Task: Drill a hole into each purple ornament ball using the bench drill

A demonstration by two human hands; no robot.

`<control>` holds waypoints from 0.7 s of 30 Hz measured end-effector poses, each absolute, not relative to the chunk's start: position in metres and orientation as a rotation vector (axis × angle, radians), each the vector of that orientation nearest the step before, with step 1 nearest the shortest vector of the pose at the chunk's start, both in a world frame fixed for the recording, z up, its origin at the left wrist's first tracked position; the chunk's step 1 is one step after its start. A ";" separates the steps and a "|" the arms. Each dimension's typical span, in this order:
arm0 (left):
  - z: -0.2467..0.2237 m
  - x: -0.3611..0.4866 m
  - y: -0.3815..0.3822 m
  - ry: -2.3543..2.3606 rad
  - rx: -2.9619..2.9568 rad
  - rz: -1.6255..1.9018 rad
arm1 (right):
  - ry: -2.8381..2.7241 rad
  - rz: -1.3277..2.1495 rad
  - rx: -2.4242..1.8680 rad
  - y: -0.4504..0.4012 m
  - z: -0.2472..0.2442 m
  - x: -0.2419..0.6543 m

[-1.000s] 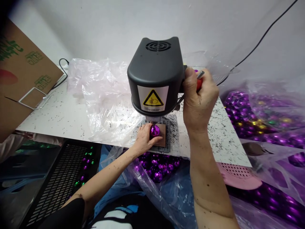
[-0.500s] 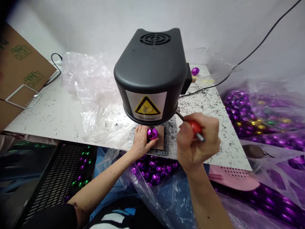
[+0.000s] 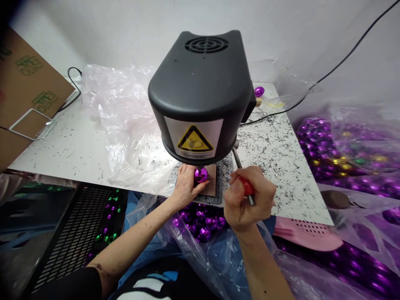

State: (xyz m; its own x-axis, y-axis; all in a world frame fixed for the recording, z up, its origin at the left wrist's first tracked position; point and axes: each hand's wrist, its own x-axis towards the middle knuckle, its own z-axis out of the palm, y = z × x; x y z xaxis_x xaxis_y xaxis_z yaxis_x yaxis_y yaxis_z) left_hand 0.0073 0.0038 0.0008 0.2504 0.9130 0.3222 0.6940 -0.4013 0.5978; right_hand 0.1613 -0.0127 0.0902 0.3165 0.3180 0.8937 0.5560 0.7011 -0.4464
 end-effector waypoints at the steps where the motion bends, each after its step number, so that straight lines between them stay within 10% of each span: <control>1: 0.001 0.007 0.004 1.471 2.195 0.923 | -1.270 -0.186 -0.830 -0.012 0.089 0.161; 21: 0.001 0.008 0.006 1.449 2.100 0.929 | -1.097 -0.210 -0.762 0.002 0.074 0.149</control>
